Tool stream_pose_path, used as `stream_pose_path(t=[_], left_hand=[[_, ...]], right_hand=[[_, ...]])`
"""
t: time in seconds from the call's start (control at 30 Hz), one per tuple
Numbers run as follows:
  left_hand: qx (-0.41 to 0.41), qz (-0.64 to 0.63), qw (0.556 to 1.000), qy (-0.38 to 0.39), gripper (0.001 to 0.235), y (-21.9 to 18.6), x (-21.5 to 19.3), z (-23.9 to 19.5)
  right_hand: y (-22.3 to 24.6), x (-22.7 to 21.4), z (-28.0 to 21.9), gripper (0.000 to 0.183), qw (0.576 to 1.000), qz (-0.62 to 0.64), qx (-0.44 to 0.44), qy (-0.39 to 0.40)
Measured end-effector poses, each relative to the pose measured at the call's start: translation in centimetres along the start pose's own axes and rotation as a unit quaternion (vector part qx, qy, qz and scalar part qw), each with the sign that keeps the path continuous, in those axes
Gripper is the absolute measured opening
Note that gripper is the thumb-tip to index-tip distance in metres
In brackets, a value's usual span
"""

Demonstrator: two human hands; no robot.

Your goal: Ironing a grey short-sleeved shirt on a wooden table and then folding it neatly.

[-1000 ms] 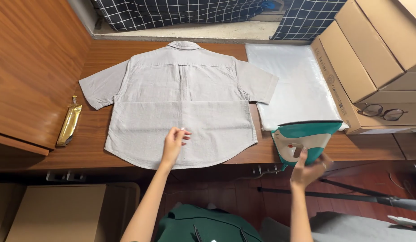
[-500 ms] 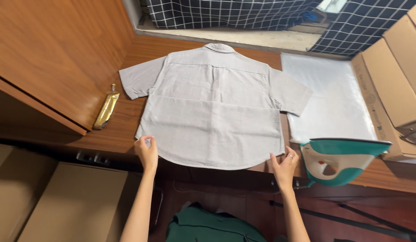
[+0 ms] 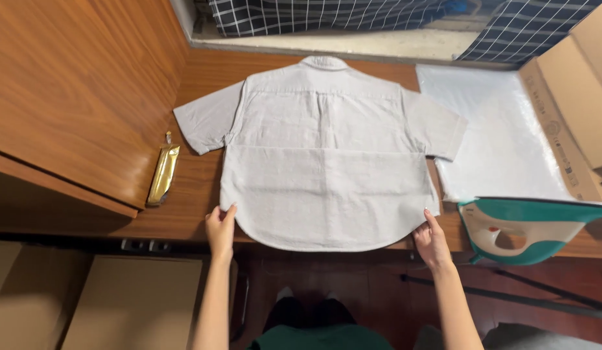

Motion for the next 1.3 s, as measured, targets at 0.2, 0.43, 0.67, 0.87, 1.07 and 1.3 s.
stream_pose_path(t=[0.2, 0.43, 0.67, 0.87, 1.07, 1.3], left_hand=[[-0.161, -0.281, 0.944, 0.056, 0.053, -11.7, -1.0, -6.7], [-0.236, -0.278, 0.924, 0.119, 0.055, -10.1, 2.2, -8.8], [-0.195, -0.365, 0.906, 0.091, 0.051, -10.0, 1.7, -9.0], [-0.141, -0.373, 0.911, 0.104, 0.042, -13.2, -2.3, -12.2], [-0.135, -0.371, 0.914, 0.095, 0.039, -14.3, -5.5, -16.9], [-0.104, -0.371, 0.918, 0.091, 0.037, -13.3, -7.1, -19.3]], right_hand=[[-6.0, -1.9, 3.1, 0.041, 0.999, 0.015, 0.035, -0.006], [-6.4, 1.5, 0.2, 0.058, 0.996, -0.041, 0.078, 0.015], [-3.6, 2.0, -4.2, 0.062, 0.997, -0.060, 0.009, 0.054], [-2.1, 2.1, -12.3, 0.059, 0.992, -0.100, -0.057, 0.046], [-4.2, -0.7, -15.4, 0.052, 0.988, -0.134, -0.072, 0.006], [-6.1, -4.2, -16.8, 0.044, 0.985, -0.163, -0.062, 0.007]])
Point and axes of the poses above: each hand's wrist, its own z-axis towards the middle knuckle, its own x-axis out of the palm, y = z × x, the point moved 1 cm from there along z, towards the middle knuckle, and after that the axes turned 10 degrees about x, right-handed, at the moved point
